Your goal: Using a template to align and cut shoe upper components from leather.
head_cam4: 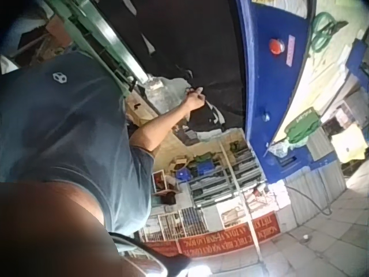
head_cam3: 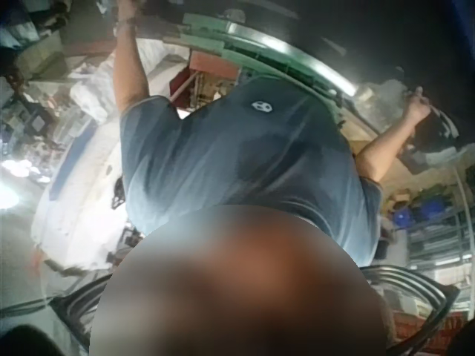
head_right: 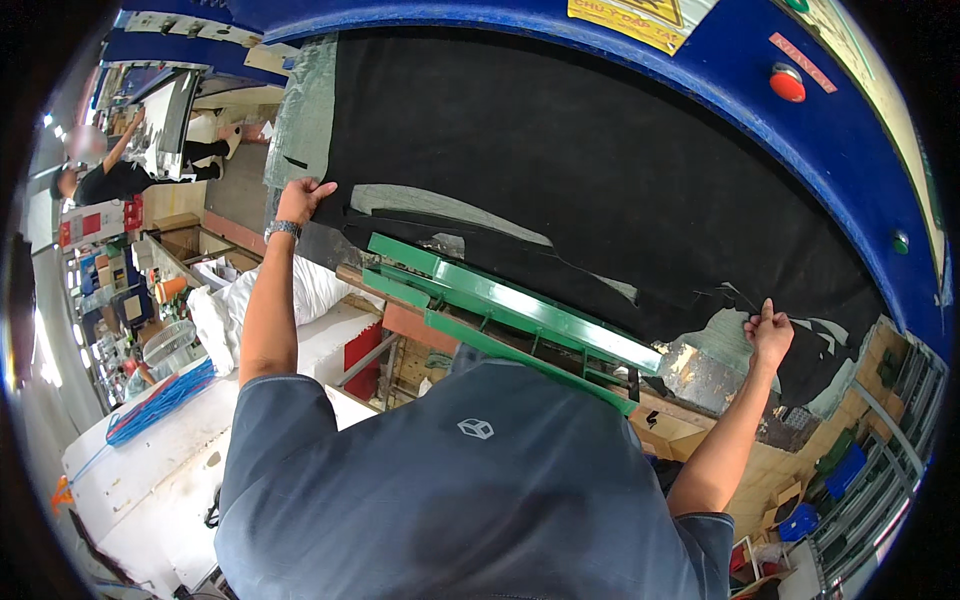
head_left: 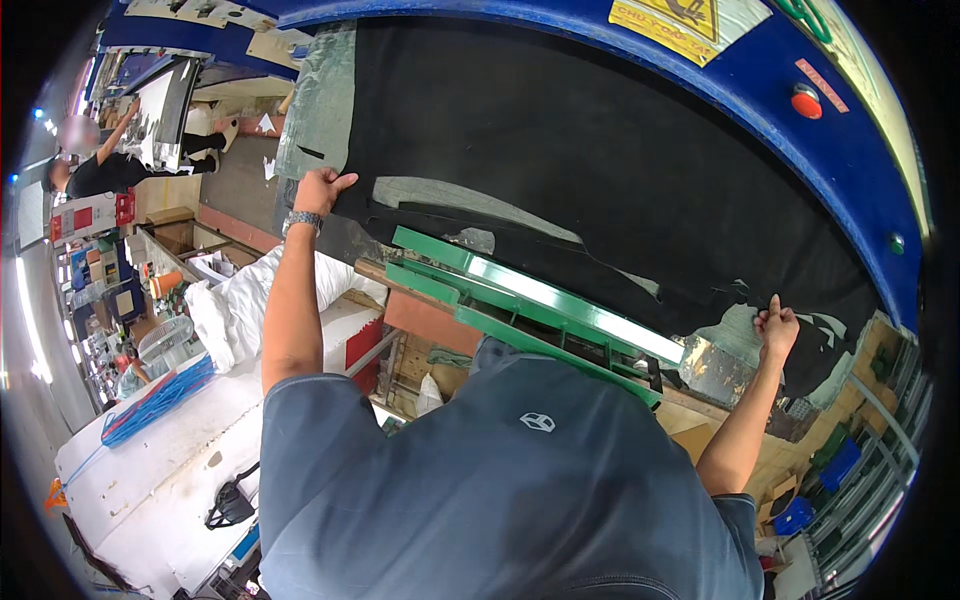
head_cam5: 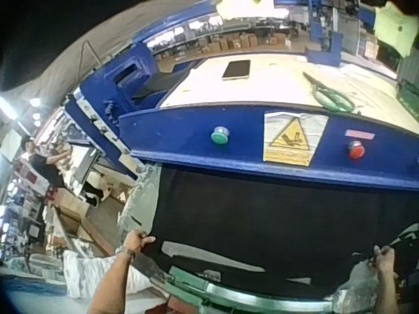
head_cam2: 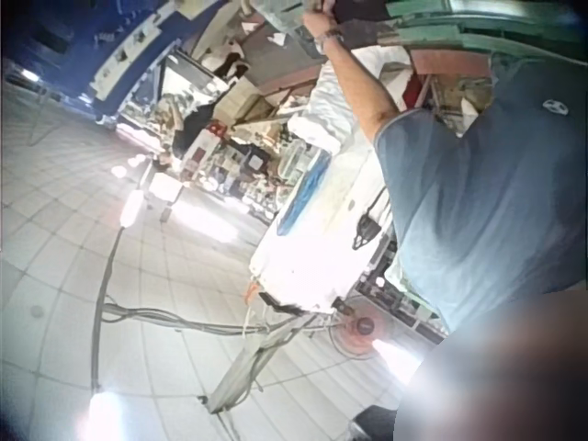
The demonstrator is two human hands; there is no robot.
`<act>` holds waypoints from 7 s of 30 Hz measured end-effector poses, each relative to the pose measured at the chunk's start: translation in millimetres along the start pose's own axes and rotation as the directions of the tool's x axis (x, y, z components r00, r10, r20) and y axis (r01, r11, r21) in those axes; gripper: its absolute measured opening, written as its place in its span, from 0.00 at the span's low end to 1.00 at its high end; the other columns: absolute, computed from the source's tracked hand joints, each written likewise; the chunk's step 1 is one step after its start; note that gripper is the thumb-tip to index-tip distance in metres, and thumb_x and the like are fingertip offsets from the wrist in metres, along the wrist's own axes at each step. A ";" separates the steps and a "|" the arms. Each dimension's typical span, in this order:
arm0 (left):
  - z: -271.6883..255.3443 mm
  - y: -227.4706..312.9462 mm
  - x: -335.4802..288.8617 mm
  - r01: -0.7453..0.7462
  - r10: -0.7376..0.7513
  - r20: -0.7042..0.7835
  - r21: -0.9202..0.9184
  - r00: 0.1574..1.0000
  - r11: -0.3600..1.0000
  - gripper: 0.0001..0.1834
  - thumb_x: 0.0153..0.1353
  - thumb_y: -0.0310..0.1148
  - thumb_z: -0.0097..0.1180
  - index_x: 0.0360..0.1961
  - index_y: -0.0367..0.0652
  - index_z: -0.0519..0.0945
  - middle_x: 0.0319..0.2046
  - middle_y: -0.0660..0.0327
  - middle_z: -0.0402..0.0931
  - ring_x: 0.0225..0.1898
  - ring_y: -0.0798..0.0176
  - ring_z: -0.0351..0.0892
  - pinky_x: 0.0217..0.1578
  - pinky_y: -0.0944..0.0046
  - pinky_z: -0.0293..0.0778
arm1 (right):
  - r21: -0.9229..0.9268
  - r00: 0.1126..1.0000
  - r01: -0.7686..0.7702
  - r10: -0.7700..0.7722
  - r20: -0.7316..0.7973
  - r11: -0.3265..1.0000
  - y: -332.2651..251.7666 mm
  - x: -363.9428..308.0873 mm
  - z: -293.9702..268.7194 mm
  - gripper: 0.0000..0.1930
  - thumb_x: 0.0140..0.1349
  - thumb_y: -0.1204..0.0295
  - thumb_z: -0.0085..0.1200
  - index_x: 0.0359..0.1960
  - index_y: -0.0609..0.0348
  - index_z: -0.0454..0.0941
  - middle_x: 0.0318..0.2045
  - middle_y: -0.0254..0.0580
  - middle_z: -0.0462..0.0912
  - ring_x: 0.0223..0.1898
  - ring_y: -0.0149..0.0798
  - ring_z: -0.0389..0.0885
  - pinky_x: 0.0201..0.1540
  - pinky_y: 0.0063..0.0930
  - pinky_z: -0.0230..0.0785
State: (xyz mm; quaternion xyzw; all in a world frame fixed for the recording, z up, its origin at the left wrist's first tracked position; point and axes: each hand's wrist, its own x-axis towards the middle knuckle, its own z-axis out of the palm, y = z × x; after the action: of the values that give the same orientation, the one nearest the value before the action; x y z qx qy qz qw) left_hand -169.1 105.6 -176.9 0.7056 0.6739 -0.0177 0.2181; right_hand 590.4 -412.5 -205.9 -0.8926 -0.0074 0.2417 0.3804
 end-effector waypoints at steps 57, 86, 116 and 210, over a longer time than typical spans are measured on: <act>36.2 340.5 -249.5 -0.688 0.664 0.383 -0.095 0.642 0.720 0.15 0.63 0.26 0.69 0.51 0.36 0.84 0.53 0.48 0.84 0.59 0.42 0.81 0.62 0.51 0.74 | -0.278 0.843 -0.340 0.160 -0.513 0.899 149.3 198.7 -339.1 0.34 0.61 0.37 0.66 0.45 0.61 0.90 0.40 0.54 0.91 0.45 0.50 0.90 0.50 0.43 0.79; 54.1 317.1 -250.5 -0.624 0.649 0.309 -0.187 0.696 0.759 0.15 0.69 0.32 0.67 0.52 0.35 0.84 0.51 0.49 0.84 0.55 0.44 0.84 0.58 0.54 0.78 | -0.130 0.694 0.719 -0.697 0.183 0.682 -40.8 0.2 -91.8 0.12 0.70 0.70 0.66 0.49 0.64 0.87 0.43 0.46 0.90 0.41 0.34 0.88 0.46 0.29 0.80; 23.0 166.2 -209.9 -0.400 0.278 -0.309 -0.475 0.910 0.784 0.09 0.74 0.30 0.64 0.47 0.36 0.87 0.40 0.58 0.88 0.41 0.67 0.86 0.43 0.66 0.78 | 0.105 0.133 0.916 -0.541 0.831 0.387 -120.7 -236.3 115.9 0.16 0.67 0.60 0.67 0.33 0.62 0.83 0.33 0.46 0.80 0.36 0.53 0.77 0.43 0.45 0.71; 32.4 59.6 -27.0 -0.085 0.155 -0.484 0.162 0.862 0.983 0.29 0.64 0.55 0.69 0.51 0.39 0.87 0.47 0.40 0.85 0.52 0.38 0.84 0.57 0.44 0.78 | 0.477 -0.413 0.873 -0.671 0.616 -0.100 -114.3 -187.5 175.9 0.19 0.68 0.69 0.63 0.59 0.59 0.83 0.69 0.53 0.77 0.74 0.60 0.70 0.74 0.51 0.70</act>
State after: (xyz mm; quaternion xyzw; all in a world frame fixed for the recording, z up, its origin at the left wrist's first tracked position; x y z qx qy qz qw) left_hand -105.7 69.6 -180.6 0.7404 0.6592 0.1313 -0.0090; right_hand 367.4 -249.5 -152.5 -0.4118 -0.8439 0.2182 0.2656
